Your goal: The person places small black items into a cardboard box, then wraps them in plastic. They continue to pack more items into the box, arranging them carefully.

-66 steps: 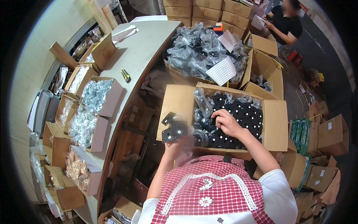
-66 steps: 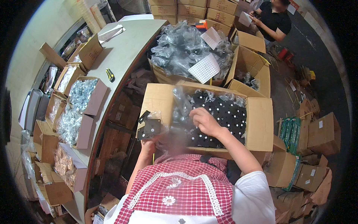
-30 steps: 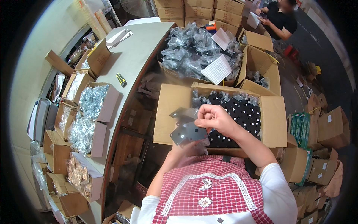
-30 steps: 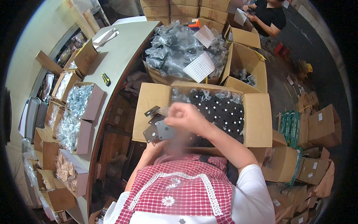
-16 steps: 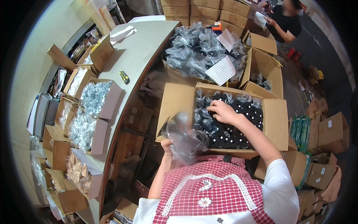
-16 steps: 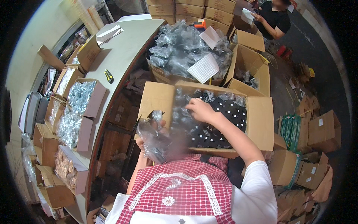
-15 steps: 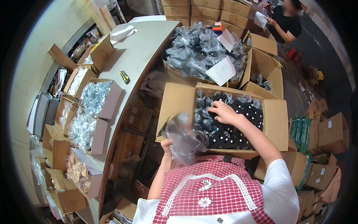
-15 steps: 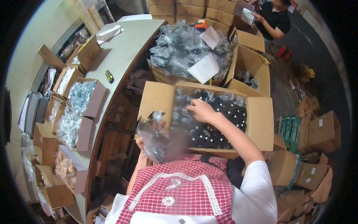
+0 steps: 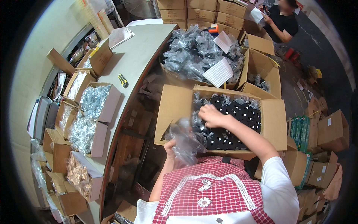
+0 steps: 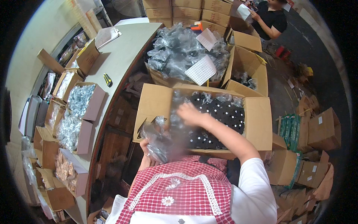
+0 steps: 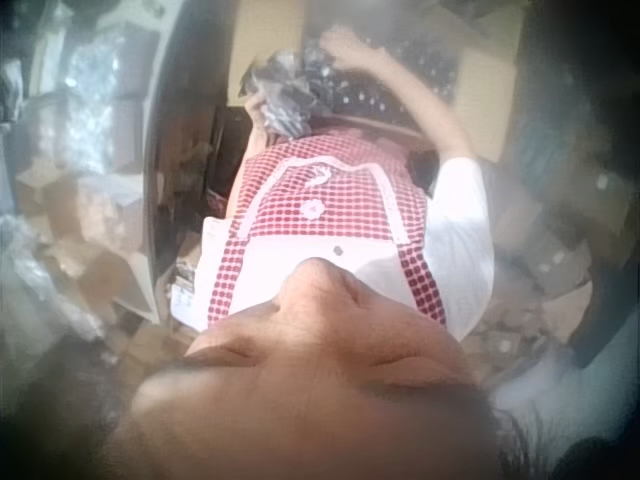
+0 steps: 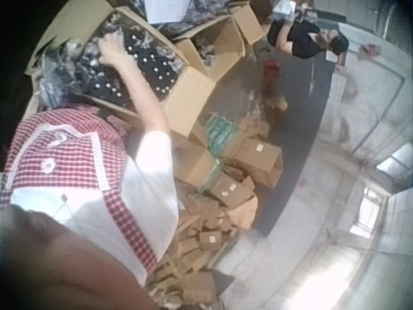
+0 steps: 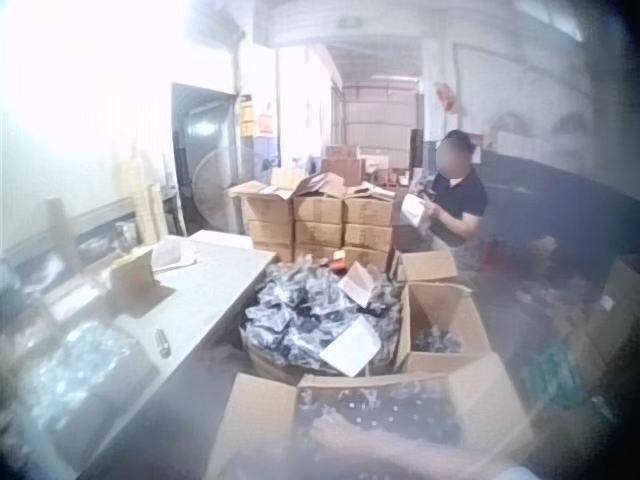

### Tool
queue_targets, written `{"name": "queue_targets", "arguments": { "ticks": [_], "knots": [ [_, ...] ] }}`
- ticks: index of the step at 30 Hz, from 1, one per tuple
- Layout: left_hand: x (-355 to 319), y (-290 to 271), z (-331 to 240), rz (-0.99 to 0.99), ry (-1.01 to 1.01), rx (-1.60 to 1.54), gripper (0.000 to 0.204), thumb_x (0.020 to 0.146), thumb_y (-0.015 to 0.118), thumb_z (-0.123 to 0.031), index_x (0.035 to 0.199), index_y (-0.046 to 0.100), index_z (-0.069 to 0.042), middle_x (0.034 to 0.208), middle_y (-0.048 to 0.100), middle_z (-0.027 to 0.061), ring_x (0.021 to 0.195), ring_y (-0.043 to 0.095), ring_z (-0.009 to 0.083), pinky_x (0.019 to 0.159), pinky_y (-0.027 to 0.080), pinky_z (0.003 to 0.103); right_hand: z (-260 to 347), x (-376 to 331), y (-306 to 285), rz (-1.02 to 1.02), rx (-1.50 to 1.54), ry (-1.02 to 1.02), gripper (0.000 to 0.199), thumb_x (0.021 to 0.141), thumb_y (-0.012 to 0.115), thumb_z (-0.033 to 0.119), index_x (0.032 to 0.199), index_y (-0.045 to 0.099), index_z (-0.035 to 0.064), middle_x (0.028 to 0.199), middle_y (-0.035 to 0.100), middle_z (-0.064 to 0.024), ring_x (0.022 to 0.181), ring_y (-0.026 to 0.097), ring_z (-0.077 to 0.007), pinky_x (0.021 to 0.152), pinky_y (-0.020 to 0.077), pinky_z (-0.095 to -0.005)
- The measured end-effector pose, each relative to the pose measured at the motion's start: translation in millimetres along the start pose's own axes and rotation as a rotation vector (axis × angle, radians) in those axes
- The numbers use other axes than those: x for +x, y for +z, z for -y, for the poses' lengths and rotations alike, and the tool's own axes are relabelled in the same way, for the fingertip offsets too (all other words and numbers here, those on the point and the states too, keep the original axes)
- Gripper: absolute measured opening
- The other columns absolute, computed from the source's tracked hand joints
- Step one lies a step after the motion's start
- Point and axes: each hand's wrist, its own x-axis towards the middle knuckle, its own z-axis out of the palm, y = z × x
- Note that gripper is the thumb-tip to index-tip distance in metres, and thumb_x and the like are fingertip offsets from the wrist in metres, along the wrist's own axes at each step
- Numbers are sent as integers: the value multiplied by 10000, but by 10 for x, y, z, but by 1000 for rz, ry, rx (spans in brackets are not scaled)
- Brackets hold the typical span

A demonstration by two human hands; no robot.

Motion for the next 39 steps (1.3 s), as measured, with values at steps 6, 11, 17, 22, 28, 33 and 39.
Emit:
{"name": "queue_targets", "arguments": {
  "ticks": [6,11,17,22,28,33,39],
  "knots": [
    [-65,86,-20,-2,-19,30,718,713,753,-342,1359,537,-114,1277,601,123,1103,603,280,978,504,433,76,-55,60,114,231,283,577,789,808,115,1272,498,53,1183,559,-183,1194,556,-403,988,491,-457],
    [-47,25,-27,10,7,17,743,717,686,-379,1397,541,-119,1342,585,172,1137,618,322,983,528,467,116,-172,81,-115,311,354,649,747,701,15,1339,435,21,1282,524,-245,1189,551,-425,970,489,-492],
    [-79,-66,-51,-87,-25,-11,734,731,701,-372,1377,548,-60,1312,604,170,1141,618,322,986,523,480,356,-292,220,-466,21,515,688,673,852,121,1276,532,33,1202,510,-184,1143,506,-361,1007,412,-467],
    [-49,-48,-52,-139,-42,34,732,732,691,-392,1362,565,-41,1264,639,166,1117,635,327,985,525,470,363,-301,333,-496,129,513,302,679,823,116,902,626,61,1136,531,-83,1138,477,-306,998,379,-439],
    [-37,-50,-85,-158,-52,75,678,736,729,-359,1323,586,-51,1222,656,131,1113,613,283,994,489,429,324,-367,432,-630,210,390,286,727,730,46,981,600,24,1128,552,-123,1103,514,-353,963,426,-428],
    [-83,-66,-84,-208,-24,101,715,740,681,-415,1333,584,-28,1228,666,168,1081,655,337,947,550,478,187,-420,296,-728,578,405,264,785,724,64,1000,573,42,1157,614,-129,1107,606,-363,921,498,-411],
    [15,-103,-85,-25,-35,81,773,740,694,-411,1384,526,-17,1219,640,176,1088,643,315,945,553,454,77,-691,-35,-741,1275,304,209,903,682,70,1060,546,47,1344,614,-125,1168,600,-177,1055,438,-343]
  ]
}}
